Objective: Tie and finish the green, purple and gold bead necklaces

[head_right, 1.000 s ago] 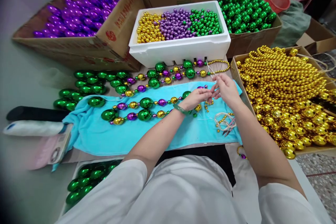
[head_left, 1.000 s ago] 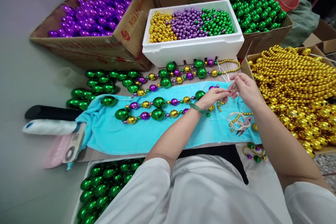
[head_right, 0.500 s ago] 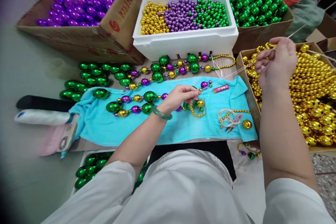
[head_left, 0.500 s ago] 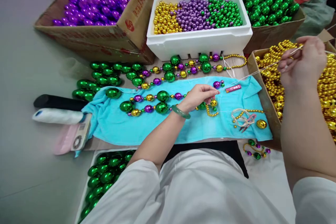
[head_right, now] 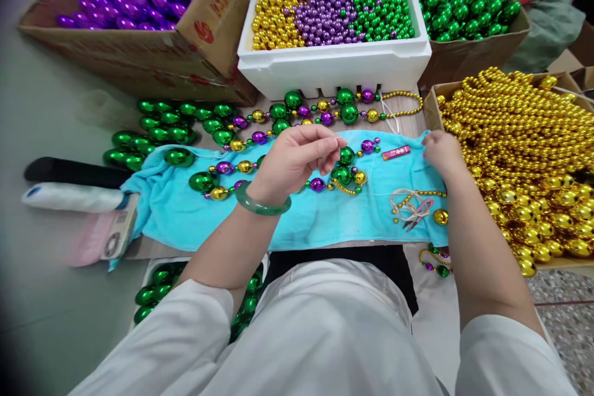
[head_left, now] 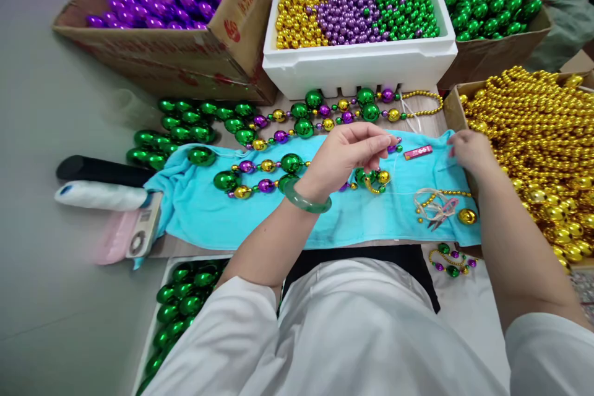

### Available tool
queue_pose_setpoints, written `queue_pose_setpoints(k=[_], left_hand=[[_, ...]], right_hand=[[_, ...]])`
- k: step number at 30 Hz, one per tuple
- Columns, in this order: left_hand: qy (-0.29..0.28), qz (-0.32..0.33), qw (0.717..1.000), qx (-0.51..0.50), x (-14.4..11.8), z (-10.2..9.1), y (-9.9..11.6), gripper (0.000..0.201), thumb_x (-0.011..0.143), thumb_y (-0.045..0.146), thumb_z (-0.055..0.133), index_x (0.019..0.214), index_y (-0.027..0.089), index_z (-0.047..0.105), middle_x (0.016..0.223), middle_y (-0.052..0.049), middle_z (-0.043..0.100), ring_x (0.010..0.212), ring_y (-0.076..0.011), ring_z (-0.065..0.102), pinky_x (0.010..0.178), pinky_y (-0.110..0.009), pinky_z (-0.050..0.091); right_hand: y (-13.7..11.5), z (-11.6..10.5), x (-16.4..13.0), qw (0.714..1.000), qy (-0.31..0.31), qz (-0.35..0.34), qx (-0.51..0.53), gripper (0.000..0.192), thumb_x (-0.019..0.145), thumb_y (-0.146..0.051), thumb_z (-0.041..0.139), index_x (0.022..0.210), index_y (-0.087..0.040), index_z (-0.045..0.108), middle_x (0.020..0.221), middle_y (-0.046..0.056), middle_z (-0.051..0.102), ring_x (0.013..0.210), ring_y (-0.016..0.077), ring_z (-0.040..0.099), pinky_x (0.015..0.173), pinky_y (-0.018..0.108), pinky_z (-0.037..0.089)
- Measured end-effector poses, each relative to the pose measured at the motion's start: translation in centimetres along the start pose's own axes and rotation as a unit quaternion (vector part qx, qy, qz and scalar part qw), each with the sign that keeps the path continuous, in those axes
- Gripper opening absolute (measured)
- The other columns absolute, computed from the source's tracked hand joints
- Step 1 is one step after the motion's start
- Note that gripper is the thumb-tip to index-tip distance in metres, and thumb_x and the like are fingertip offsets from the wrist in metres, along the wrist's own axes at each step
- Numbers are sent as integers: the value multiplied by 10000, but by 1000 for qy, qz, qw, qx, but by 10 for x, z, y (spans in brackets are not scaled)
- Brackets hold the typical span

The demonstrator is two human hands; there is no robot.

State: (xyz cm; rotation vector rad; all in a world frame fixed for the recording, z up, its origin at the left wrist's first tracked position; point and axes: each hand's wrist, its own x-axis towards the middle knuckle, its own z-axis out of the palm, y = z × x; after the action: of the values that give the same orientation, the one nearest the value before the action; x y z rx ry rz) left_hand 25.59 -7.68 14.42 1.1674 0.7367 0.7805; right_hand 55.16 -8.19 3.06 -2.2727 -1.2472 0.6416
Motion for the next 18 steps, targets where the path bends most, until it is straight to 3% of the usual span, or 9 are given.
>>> queue_pose_setpoints(k=[3, 7, 8, 10, 13, 15, 18], left_hand=[[24, 20, 999, -15, -10, 0, 1, 199, 724, 350, 768, 748, 165, 699, 655, -4, 657, 541, -91, 601, 459, -188, 453], [103, 59, 992, -36, -22, -5, 3, 181, 774, 372, 720, 758, 196, 681, 762, -3, 687, 642, -117, 649, 508, -209, 489], [114, 75, 990, -41, -24, -8, 4, 180, 787, 381, 706, 764, 204, 680, 803, -2, 695, 650, -113, 649, 513, -210, 486], [107, 111, 986, -55, -27, -13, 7, 171, 799, 387, 693, 774, 218, 687, 890, 3, 710, 642, -97, 638, 523, -214, 478], [79, 165, 981, -65, -31, -21, 12, 135, 788, 385, 707, 773, 251, 707, 978, 25, 721, 615, -80, 611, 534, -223, 467], [84, 190, 976, -61, -35, -26, 15, 109, 789, 382, 706, 765, 277, 713, 954, 44, 721, 600, -76, 593, 532, -228, 458], [96, 222, 968, -60, -44, -32, 20, 78, 803, 360, 700, 765, 294, 718, 865, 50, 706, 571, -74, 566, 525, -236, 442]], right_hand=[[9, 19, -11, 996, -48, -6, -78, 132, 762, -264, 651, 691, -154, 633, 710, 114, 637, 743, 240, 594, 732, 384, 445], [3, 33, -41, 988, 20, -50, -146, 236, 844, -295, 539, 959, -140, 675, 1011, 190, 675, 903, 305, 622, 798, 427, 457], [-1, 35, -50, 987, 8, -74, -144, 262, 854, -299, 522, 1006, -153, 677, 1039, 175, 681, 908, 295, 627, 799, 413, 463], [-9, 40, -67, 982, -98, -127, -101, 263, 837, -315, 552, 1019, -190, 696, 1016, 114, 709, 875, 255, 638, 787, 367, 475], [-15, 46, -84, 942, -293, -159, -35, 204, 784, -309, 608, 922, -218, 728, 868, 29, 726, 734, 186, 627, 695, 300, 477], [-12, 45, -84, 937, -321, -137, -17, 161, 767, -292, 609, 820, -206, 735, 750, 8, 706, 665, 165, 606, 643, 283, 463], [3, 31, -71, 959, -269, -91, 12, 144, 733, -301, 635, 736, -198, 735, 709, 10, 701, 682, 175, 612, 643, 288, 466]])
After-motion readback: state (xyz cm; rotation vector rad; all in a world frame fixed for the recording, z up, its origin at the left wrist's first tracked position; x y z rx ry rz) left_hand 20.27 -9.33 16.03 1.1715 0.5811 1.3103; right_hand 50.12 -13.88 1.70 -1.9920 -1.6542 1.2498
